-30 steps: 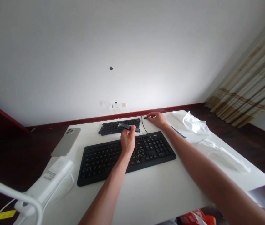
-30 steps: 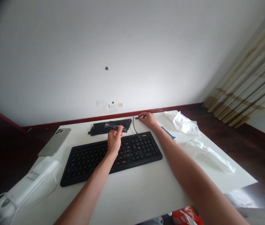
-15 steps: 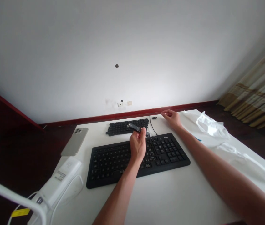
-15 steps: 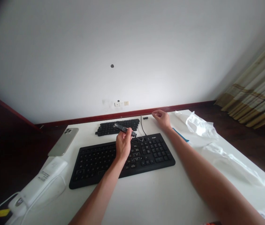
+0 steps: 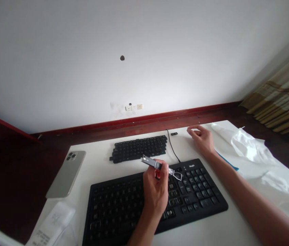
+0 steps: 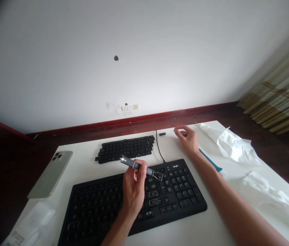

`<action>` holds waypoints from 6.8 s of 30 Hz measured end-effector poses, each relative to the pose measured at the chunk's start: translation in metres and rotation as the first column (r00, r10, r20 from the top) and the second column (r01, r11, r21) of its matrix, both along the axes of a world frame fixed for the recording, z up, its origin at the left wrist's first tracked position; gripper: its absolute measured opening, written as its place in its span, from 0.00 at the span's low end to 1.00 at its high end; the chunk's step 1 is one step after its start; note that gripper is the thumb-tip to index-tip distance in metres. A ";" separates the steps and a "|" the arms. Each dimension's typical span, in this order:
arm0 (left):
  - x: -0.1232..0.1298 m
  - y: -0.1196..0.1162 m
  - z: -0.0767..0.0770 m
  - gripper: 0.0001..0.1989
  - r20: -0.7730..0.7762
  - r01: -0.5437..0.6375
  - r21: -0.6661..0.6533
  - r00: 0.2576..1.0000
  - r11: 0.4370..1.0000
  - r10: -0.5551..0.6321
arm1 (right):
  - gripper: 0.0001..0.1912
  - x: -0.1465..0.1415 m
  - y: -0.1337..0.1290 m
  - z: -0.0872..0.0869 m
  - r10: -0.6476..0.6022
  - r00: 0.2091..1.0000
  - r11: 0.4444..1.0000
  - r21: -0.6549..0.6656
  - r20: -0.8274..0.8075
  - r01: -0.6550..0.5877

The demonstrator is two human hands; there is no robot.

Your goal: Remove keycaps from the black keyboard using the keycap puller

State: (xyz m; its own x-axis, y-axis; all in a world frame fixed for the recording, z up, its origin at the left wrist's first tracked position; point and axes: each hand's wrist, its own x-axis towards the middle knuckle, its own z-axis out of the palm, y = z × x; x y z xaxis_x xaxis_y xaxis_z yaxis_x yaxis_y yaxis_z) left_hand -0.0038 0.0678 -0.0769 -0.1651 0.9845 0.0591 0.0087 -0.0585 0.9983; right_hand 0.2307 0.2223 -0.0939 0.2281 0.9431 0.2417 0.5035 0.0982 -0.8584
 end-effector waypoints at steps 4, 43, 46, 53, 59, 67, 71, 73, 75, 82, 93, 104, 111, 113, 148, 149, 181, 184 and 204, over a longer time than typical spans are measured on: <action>-0.002 -0.002 0.003 0.19 -0.027 0.025 -0.031 0.999 0.999 -0.026 | 0.19 0.000 -0.001 -0.001 -0.006 0.999 1.000 -0.031 -0.031 0.005; -0.001 0.001 -0.001 0.17 -0.056 0.008 0.055 0.998 0.998 -0.005 | 0.13 0.000 0.004 -0.003 -0.041 0.997 0.996 0.070 -0.067 0.046; -0.001 0.003 -0.003 0.18 -0.032 0.006 0.064 0.999 0.998 -0.004 | 0.12 0.001 0.004 -0.004 -0.035 0.997 0.996 0.078 -0.072 0.040; -0.001 0.005 -0.003 0.19 -0.027 0.018 0.089 1.000 0.996 -0.016 | 0.13 0.001 0.004 -0.002 -0.037 0.998 0.996 0.081 -0.059 0.041; -0.001 0.004 -0.001 0.20 -0.047 0.019 0.108 0.999 0.994 -0.014 | 0.13 0.001 0.002 -0.001 -0.032 0.998 0.995 0.089 -0.048 0.036; 0.000 0.002 0.007 0.21 -0.066 0.070 0.088 0.996 0.994 -0.065 | 0.16 0.004 0.000 -0.005 -0.046 0.996 0.997 0.057 -0.074 0.050; 0.000 0.002 0.009 0.21 -0.061 0.078 0.087 0.996 0.993 -0.073 | 0.17 0.005 0.001 -0.007 -0.062 0.995 0.996 0.064 -0.072 0.067; 0.001 0.002 0.009 0.21 -0.062 0.069 0.082 0.996 0.994 -0.064 | 0.17 0.005 0.001 -0.008 -0.071 0.994 0.995 0.070 -0.078 0.076; 0.002 0.002 0.008 0.21 -0.067 0.068 0.088 0.996 0.994 -0.062 | 0.16 0.006 0.001 -0.008 -0.071 0.993 0.994 0.077 -0.091 0.079; 0.003 0.003 0.002 0.26 -0.161 0.065 0.135 0.986 0.989 -0.042 | 0.15 0.004 0.001 -0.008 -0.058 0.997 0.995 0.083 -0.049 0.062; 0.003 0.008 -0.006 0.29 -0.286 0.084 0.221 0.958 0.972 -0.018 | 0.28 -0.034 -0.068 0.073 0.563 0.809 0.825 0.057 -0.169 -0.563; 0.007 0.006 -0.005 0.28 -0.527 0.156 0.210 0.850 0.965 -0.023 | 0.23 -0.071 -0.106 0.042 0.705 0.577 0.650 0.052 -0.412 -0.758; 0.000 -0.001 0.013 0.29 -0.639 0.349 0.207 0.756 0.914 -0.144 | 0.23 -0.064 -0.097 0.041 0.549 0.672 0.798 0.073 -0.497 -0.598; -0.009 -0.008 0.018 0.27 -0.743 0.401 0.214 0.659 0.891 -0.118 | 0.24 -0.054 -0.088 0.041 0.475 0.708 0.860 0.103 -0.523 -0.500; -0.068 -0.011 0.023 0.65 -0.896 0.652 -0.315 0.036 0.690 -0.443 | 0.21 -0.012 -0.066 0.037 0.374 0.685 0.831 -0.102 -0.625 -0.547; -0.069 -0.011 0.022 0.65 -0.897 0.651 -0.312 0.038 0.692 -0.440 | 0.21 -0.013 -0.068 0.039 0.390 0.705 0.830 -0.106 -0.592 -0.548; -0.028 -0.028 0.007 0.45 -0.909 0.677 0.028 0.323 0.736 -0.262 | 0.23 -0.022 -0.085 0.062 0.673 0.716 0.669 -0.262 -0.183 -0.696; -0.028 -0.029 0.008 0.44 -0.922 0.683 0.032 0.301 0.730 -0.241 | 0.24 -0.023 -0.084 0.057 0.669 0.707 0.655 -0.268 -0.227 -0.706; -0.011 -0.064 -0.002 0.36 -0.982 0.630 0.059 0.174 0.775 -0.067 | 0.15 -0.036 -0.105 0.079 0.818 0.552 0.576 -0.236 0.164 -0.783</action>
